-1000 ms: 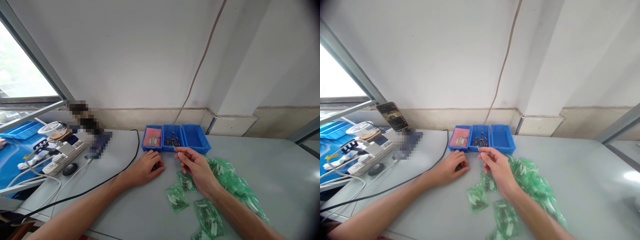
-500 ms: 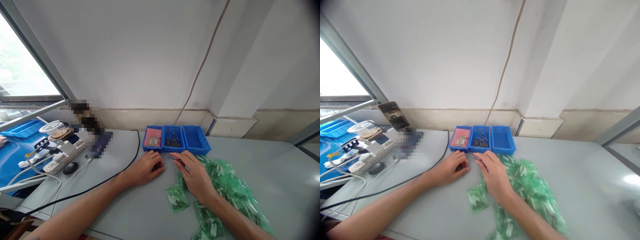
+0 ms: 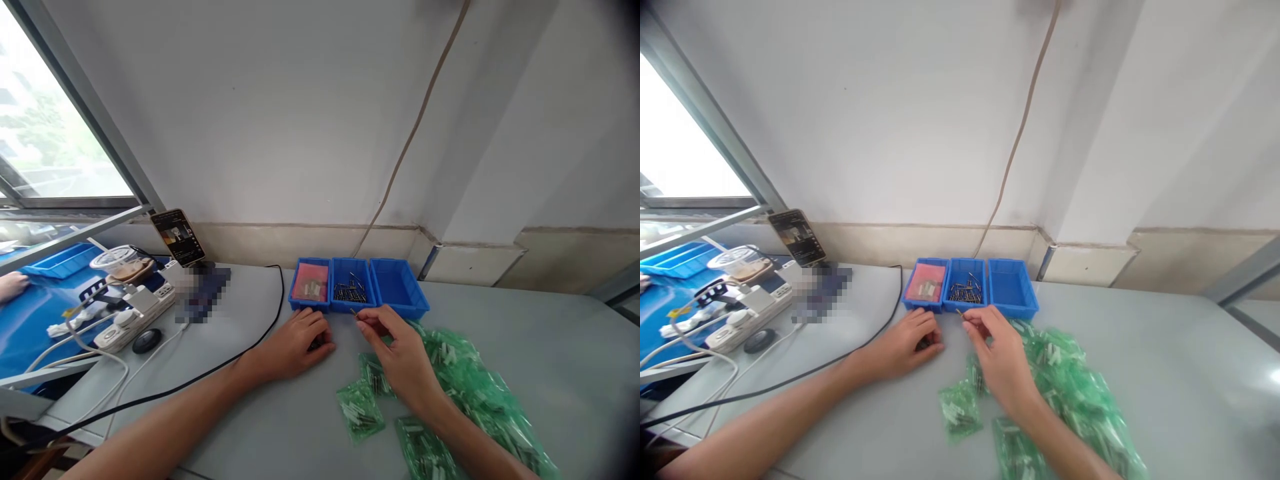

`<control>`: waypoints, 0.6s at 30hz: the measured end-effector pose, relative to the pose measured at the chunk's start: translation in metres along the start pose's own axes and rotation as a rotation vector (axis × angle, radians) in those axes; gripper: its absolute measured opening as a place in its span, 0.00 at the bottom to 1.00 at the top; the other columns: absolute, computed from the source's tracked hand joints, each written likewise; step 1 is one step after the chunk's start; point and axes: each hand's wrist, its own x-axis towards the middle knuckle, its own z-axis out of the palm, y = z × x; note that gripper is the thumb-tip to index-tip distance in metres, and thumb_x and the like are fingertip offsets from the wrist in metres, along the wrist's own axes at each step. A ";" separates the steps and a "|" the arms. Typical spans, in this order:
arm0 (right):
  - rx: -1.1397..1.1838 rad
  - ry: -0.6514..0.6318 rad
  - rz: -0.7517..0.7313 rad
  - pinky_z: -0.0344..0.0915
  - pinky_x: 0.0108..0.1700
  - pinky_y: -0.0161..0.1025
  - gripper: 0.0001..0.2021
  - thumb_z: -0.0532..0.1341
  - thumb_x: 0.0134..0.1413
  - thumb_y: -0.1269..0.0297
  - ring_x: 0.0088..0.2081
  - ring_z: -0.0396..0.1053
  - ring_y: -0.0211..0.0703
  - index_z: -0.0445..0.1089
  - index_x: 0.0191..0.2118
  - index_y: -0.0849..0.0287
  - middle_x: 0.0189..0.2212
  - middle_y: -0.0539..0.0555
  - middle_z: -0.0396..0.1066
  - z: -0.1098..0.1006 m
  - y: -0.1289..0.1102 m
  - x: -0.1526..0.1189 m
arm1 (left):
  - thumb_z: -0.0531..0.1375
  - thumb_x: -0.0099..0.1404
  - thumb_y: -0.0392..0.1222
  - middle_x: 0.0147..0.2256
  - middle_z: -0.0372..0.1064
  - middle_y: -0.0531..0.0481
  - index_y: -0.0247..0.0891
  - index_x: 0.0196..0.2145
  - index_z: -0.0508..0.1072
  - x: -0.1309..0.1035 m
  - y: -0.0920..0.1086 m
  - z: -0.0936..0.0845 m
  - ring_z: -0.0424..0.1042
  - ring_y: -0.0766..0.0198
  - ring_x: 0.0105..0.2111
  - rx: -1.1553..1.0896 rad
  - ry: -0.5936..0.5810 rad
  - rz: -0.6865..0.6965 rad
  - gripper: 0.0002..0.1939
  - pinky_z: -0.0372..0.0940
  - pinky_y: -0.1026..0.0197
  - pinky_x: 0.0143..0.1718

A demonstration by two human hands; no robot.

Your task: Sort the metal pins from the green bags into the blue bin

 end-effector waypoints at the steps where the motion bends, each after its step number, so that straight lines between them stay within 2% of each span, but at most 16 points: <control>1: 0.015 0.006 0.008 0.71 0.47 0.47 0.10 0.61 0.71 0.54 0.41 0.74 0.50 0.77 0.44 0.51 0.40 0.55 0.76 0.000 0.000 0.000 | 0.59 0.78 0.45 0.40 0.69 0.48 0.40 0.41 0.68 0.000 0.000 0.000 0.66 0.57 0.41 0.000 -0.001 0.001 0.08 0.61 0.55 0.45; 11: 0.109 0.045 0.140 0.71 0.45 0.46 0.10 0.65 0.65 0.52 0.41 0.75 0.51 0.77 0.44 0.52 0.39 0.55 0.79 0.001 0.001 0.002 | 0.61 0.77 0.43 0.40 0.69 0.49 0.41 0.41 0.68 -0.001 -0.002 0.001 0.65 0.57 0.42 0.001 -0.010 0.006 0.07 0.61 0.56 0.46; 18: 0.230 0.038 0.195 0.70 0.40 0.43 0.12 0.68 0.62 0.49 0.37 0.72 0.48 0.76 0.41 0.53 0.35 0.53 0.75 0.000 -0.001 0.004 | 0.61 0.76 0.43 0.40 0.69 0.49 0.40 0.41 0.68 0.000 -0.001 0.000 0.65 0.57 0.42 0.005 -0.009 -0.001 0.06 0.61 0.55 0.47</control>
